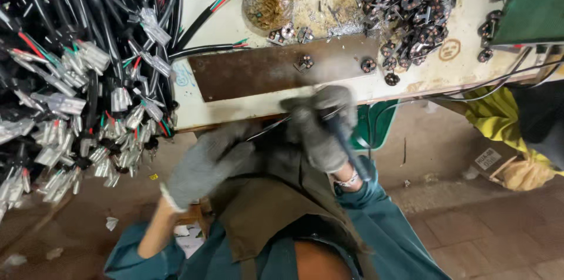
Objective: The person solders electrical wires at a workbench, holding a wire and terminal in one gloved hand while applying a soldering iron with the other. They work through a pile of small components, soldering each wire connection and setting finished pieces aside on the bench.
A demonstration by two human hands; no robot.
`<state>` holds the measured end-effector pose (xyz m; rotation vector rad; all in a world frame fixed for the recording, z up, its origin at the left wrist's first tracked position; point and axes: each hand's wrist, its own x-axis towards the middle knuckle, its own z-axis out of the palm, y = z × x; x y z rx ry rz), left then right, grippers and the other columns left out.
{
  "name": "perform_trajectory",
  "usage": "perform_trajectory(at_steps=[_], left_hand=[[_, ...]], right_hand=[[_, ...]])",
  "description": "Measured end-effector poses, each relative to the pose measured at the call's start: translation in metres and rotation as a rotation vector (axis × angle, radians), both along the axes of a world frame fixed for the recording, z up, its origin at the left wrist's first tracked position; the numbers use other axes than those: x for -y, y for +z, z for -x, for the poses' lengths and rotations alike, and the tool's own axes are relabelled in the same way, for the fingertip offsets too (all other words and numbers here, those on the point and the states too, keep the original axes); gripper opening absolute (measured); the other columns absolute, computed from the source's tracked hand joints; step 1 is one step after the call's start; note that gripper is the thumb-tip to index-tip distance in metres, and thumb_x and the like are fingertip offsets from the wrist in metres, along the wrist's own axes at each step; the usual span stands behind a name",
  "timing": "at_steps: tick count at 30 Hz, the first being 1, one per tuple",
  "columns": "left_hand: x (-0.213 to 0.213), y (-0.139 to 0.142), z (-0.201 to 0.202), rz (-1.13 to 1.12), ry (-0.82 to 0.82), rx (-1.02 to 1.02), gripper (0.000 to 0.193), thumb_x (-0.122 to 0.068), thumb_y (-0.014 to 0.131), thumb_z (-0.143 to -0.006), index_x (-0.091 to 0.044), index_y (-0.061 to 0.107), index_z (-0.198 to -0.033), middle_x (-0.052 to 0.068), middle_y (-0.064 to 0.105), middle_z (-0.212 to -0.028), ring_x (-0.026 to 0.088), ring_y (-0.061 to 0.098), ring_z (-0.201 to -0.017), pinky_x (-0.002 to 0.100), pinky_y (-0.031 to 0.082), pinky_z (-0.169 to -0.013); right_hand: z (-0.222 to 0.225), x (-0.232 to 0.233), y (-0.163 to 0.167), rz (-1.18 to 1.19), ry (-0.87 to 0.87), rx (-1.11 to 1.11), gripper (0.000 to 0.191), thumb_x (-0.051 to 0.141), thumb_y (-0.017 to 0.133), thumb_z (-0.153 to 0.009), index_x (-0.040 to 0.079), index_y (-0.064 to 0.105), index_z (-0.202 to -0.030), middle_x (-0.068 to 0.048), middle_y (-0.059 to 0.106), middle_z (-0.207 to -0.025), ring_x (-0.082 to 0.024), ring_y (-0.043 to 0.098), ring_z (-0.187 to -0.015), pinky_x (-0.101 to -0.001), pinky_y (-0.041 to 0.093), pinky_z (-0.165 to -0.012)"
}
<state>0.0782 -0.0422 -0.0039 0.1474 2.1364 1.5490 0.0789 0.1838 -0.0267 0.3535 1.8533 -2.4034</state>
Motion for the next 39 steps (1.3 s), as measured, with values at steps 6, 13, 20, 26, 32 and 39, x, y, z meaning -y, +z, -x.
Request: perform_trajectory(at_steps=[6, 13, 20, 26, 32, 39], left_hand=[[-0.035, -0.017, 0.01, 0.013, 0.191, 0.108, 0.014, -0.018, 0.07, -0.097, -0.005, 0.069, -0.101, 0.015, 0.072, -0.091, 0.027, 0.072, -0.08, 0.036, 0.053, -0.073], [-0.04, -0.024, 0.009, -0.107, 0.282, 0.129, 0.008, -0.009, 0.069, -0.099, -0.003, 0.065, -0.101, 0.014, 0.067, -0.091, 0.027, 0.068, -0.077, 0.036, 0.054, -0.074], [-0.045, -0.018, 0.016, -0.161, 0.199, -0.121, 0.012, -0.003, 0.07, -0.095, -0.001, 0.064, -0.106, 0.015, 0.068, -0.103, 0.032, 0.069, -0.095, 0.038, 0.055, -0.085], [-0.051, -0.013, 0.019, -0.077, 0.381, 0.078, 0.012, -0.002, 0.072, -0.091, -0.003, 0.069, -0.103, 0.013, 0.067, -0.103, 0.031, 0.067, -0.085, 0.038, 0.054, -0.077], [-0.036, -0.007, 0.023, 0.019, 0.113, -0.259, 0.018, -0.006, 0.077, -0.085, -0.005, 0.073, -0.103, 0.015, 0.067, -0.105, 0.034, 0.068, -0.095, 0.042, 0.055, -0.081], [-0.048, -0.012, 0.021, -0.433, 0.484, 0.562, 0.011, 0.001, 0.072, -0.09, 0.0, 0.069, -0.101, 0.014, 0.065, -0.096, 0.026, 0.059, -0.067, 0.038, 0.046, -0.058]], right_hand=[[0.018, -0.009, 0.007, -0.468, 0.122, -0.332, 0.015, 0.021, 0.064, -0.108, 0.016, 0.061, -0.094, 0.002, 0.064, -0.082, -0.014, 0.06, -0.062, -0.0336, 0.052, -0.066], [0.024, -0.012, 0.014, -0.5, 0.107, 0.079, 0.018, 0.02, 0.071, -0.087, 0.003, 0.073, -0.092, -0.009, 0.07, -0.082, -0.022, 0.058, -0.065, -0.035, 0.042, -0.061], [0.029, -0.011, 0.022, -0.749, 0.321, -0.058, 0.017, 0.008, 0.087, -0.077, 0.011, 0.077, -0.091, -0.004, 0.077, -0.091, -0.023, 0.072, -0.084, -0.0359, 0.053, -0.083], [0.017, -0.008, 0.023, -0.836, 0.246, -0.083, 0.024, 0.009, 0.09, -0.069, 0.007, 0.079, -0.091, -0.008, 0.075, -0.082, -0.023, 0.071, -0.076, -0.0339, 0.054, -0.076], [0.021, -0.015, 0.026, -0.378, 0.289, 0.121, 0.016, 0.011, 0.08, -0.083, 0.01, 0.077, -0.099, -0.007, 0.076, -0.097, -0.019, 0.074, -0.086, -0.0288, 0.058, -0.078], [0.027, -0.008, 0.033, -1.015, 0.295, -0.188, 0.014, 0.01, 0.088, -0.068, 0.008, 0.08, -0.08, -0.009, 0.076, -0.076, -0.025, 0.071, -0.07, -0.0351, 0.053, -0.069]])
